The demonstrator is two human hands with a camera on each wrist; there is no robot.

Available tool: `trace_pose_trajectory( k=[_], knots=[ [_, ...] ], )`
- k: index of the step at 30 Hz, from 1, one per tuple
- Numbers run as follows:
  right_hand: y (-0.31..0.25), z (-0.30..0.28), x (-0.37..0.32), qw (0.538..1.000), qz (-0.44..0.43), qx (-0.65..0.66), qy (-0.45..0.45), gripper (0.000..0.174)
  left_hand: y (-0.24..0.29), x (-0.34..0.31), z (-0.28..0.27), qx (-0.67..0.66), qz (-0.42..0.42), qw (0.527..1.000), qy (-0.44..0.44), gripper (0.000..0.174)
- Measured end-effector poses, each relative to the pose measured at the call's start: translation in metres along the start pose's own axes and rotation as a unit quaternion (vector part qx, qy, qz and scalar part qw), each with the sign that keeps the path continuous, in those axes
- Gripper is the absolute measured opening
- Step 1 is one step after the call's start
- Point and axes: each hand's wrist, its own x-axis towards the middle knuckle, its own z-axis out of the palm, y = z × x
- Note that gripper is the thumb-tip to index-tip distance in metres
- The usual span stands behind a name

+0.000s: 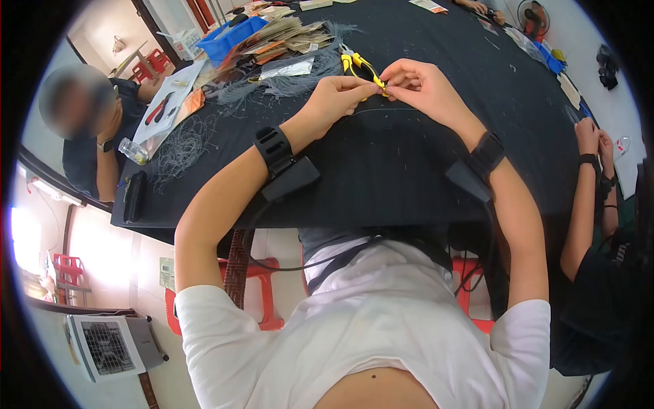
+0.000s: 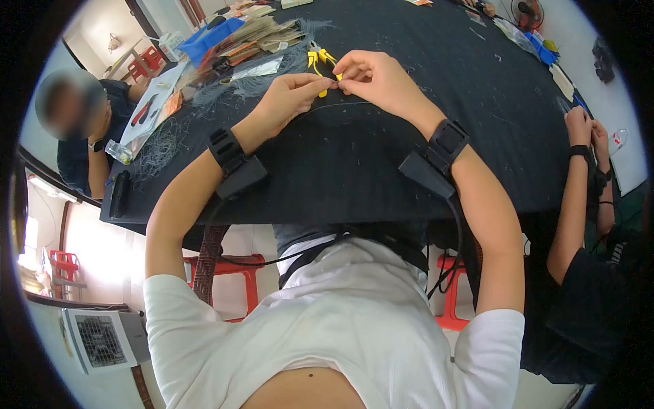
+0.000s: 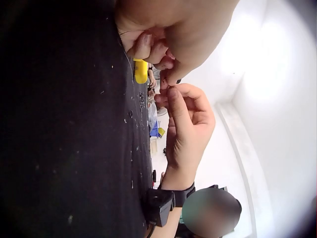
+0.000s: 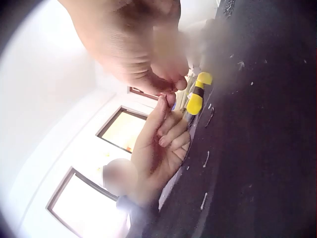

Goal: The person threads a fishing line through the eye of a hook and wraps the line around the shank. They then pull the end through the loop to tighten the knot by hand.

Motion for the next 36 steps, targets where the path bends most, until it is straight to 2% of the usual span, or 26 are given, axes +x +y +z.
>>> trace_pose_trajectory(
  k=[2,14,23,27,30,36],
  knots=[
    [0.004,0.000,0.001,1.000,0.012,-0.005,-0.007,0.012,0.000,-0.001,-0.001,-0.013,0.001,1.000,0.001,0.024],
    [-0.002,0.003,-0.003,0.993,-0.057,-0.103,0.019,0.008,0.005,-0.003,0.003,-0.002,-0.005,1.000,-0.007,0.021],
    [-0.005,0.005,-0.003,0.992,-0.063,-0.108,0.019,0.007,0.001,0.001,0.002,-0.035,-0.004,0.999,-0.026,0.022],
    [-0.008,0.006,-0.002,0.989,-0.077,-0.110,0.063,0.006,0.006,-0.003,0.001,-0.055,-0.019,0.998,-0.034,0.023],
    [-0.005,0.006,-0.002,0.988,-0.088,-0.115,0.063,0.006,0.007,-0.004,0.001,-0.054,-0.031,0.997,-0.035,0.024],
    [-0.007,0.004,-0.004,0.991,-0.056,-0.116,0.028,0.004,0.010,-0.005,0.002,-0.055,-0.029,0.998,-0.029,0.023]
  ],
)
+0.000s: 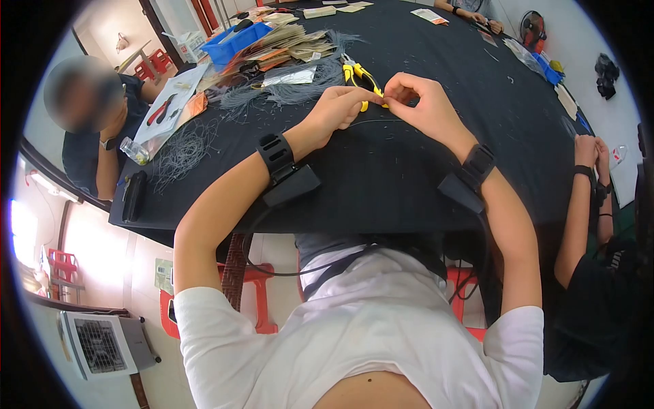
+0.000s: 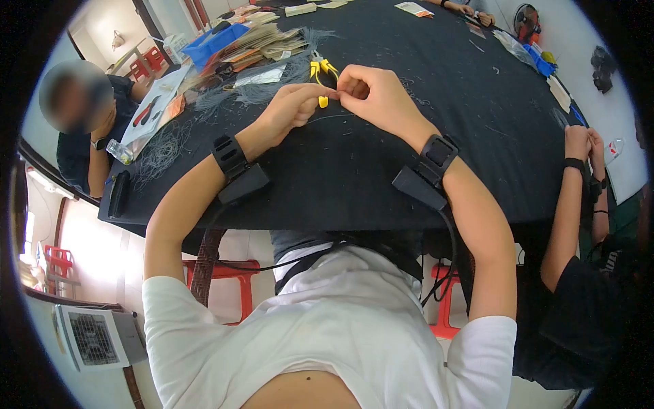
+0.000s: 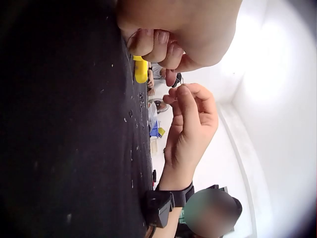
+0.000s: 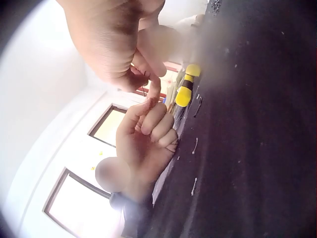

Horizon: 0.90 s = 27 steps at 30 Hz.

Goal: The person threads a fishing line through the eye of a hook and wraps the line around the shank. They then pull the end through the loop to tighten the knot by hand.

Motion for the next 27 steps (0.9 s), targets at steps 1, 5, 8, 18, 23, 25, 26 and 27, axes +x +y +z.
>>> trace_pose_trajectory(
  k=[1,5,8,18,23,25,26,27],
  knots=[
    [0.000,0.000,0.000,1.000,-0.002,-0.001,0.001,0.005,-0.001,0.000,-0.001,0.004,0.005,1.000,0.004,0.022],
    [-0.002,0.001,0.000,1.000,-0.007,-0.002,-0.001,0.005,-0.004,0.001,-0.001,0.026,0.007,0.999,0.022,0.021],
    [-0.002,0.001,-0.001,1.000,-0.007,-0.002,-0.003,0.005,-0.004,0.001,0.000,0.041,0.014,0.999,0.034,0.021],
    [0.000,0.003,0.000,0.999,-0.030,0.002,0.014,0.006,-0.002,-0.001,0.006,0.078,0.040,0.993,0.080,0.021],
    [0.007,0.004,0.002,0.999,-0.013,0.041,0.010,0.007,-0.003,0.000,0.005,0.076,0.053,0.991,0.094,0.020],
    [0.008,0.005,0.002,0.999,-0.006,0.054,0.006,0.007,-0.003,0.000,0.004,0.075,0.049,0.992,0.092,0.019],
    [0.007,0.005,0.002,0.999,-0.004,0.053,0.003,0.007,-0.003,0.000,0.003,0.072,0.051,0.992,0.092,0.019],
    [0.006,0.004,0.002,0.999,-0.002,0.052,-0.001,0.007,-0.003,0.000,0.003,0.069,0.053,0.992,0.091,0.019]
  ],
)
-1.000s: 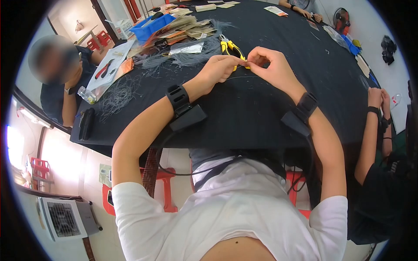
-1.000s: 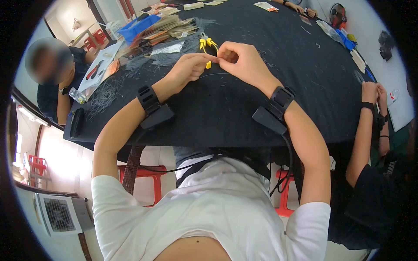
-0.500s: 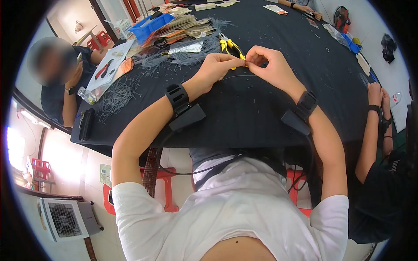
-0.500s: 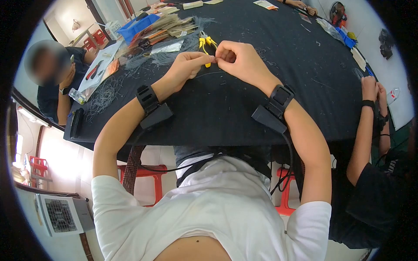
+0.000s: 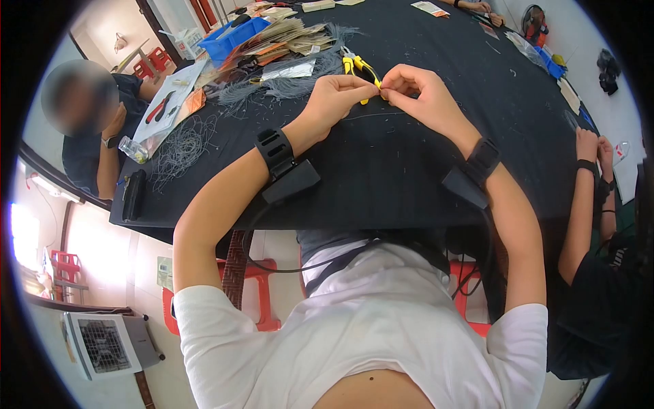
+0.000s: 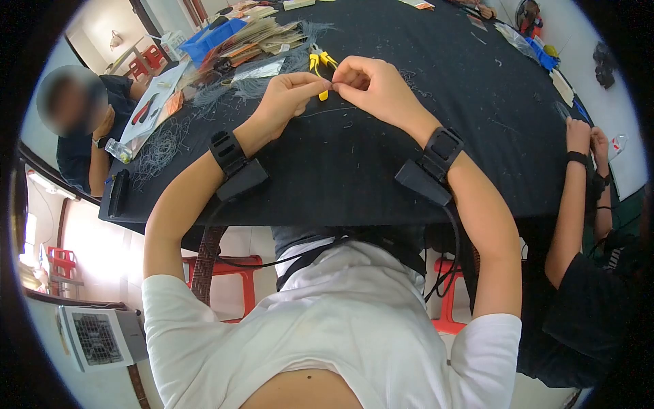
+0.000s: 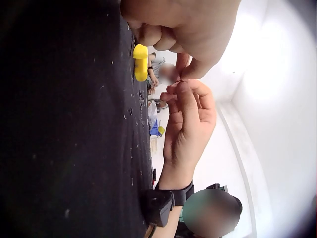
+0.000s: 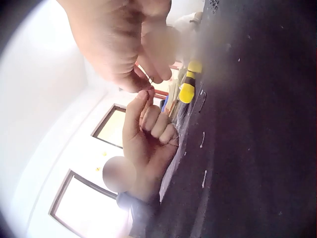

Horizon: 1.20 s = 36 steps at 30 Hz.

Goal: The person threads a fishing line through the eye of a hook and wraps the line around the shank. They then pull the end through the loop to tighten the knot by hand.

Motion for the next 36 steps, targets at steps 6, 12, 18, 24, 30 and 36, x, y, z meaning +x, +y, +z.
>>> trace_pose_trajectory(
  k=[6,12,18,24,30,36],
  knots=[
    [-0.0017,-0.0004,-0.0009,1.000,0.021,0.012,-0.015,0.009,-0.0008,0.0001,-0.0005,-0.002,0.004,1.000,-0.005,0.019],
    [-0.0006,0.0002,-0.0008,1.000,-0.008,-0.009,0.007,0.008,-0.0026,0.0018,-0.0016,-0.004,0.004,1.000,-0.012,0.019],
    [-0.0035,0.0000,-0.0013,1.000,-0.008,-0.015,0.006,0.007,-0.0033,0.0013,-0.0015,-0.006,0.013,1.000,-0.017,0.018],
    [-0.0009,0.0000,-0.0010,1.000,-0.009,-0.025,-0.002,0.009,-0.0035,0.0018,-0.0018,-0.005,0.008,1.000,-0.018,0.019],
    [-0.0015,0.0002,-0.0005,1.000,-0.009,-0.028,0.006,0.008,-0.0013,0.0011,-0.0004,-0.001,0.006,1.000,-0.008,0.019],
    [-0.0010,0.0001,-0.0006,0.999,-0.016,-0.031,0.010,0.008,-0.0011,0.0011,-0.0007,-0.004,0.004,1.000,-0.005,0.021]
  ],
)
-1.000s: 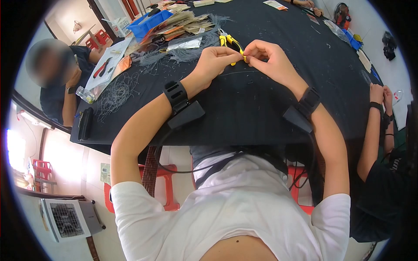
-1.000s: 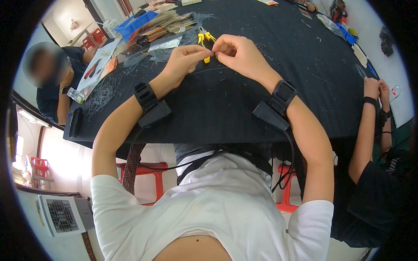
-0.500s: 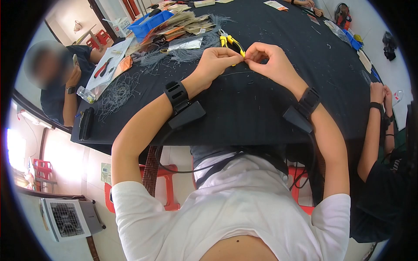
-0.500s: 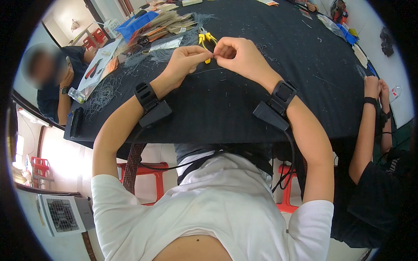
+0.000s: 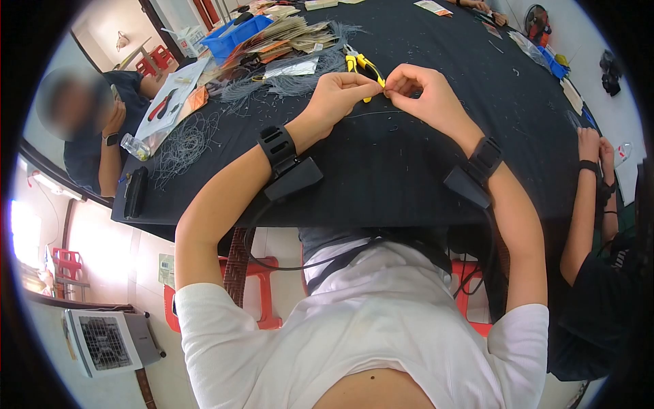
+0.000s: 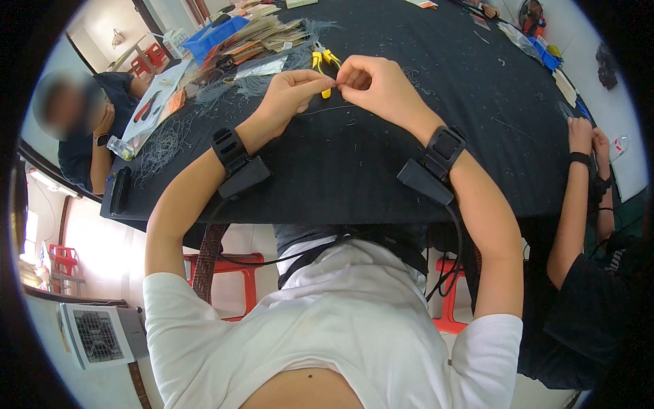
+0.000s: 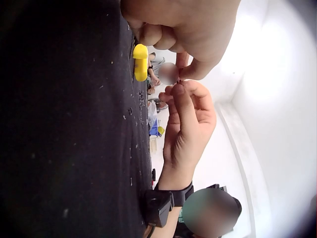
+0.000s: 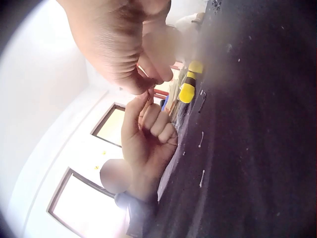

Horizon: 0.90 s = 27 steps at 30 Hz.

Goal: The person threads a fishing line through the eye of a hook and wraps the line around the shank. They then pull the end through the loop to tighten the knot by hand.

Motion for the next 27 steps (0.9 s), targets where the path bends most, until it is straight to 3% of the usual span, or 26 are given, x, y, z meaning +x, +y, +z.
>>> trace_pose_trajectory(
  k=[27],
  knots=[
    [-0.0057,-0.0005,-0.0011,1.000,0.001,-0.026,0.012,0.010,0.0010,-0.0006,0.0007,-0.016,-0.005,0.999,-0.029,0.020]
  ],
)
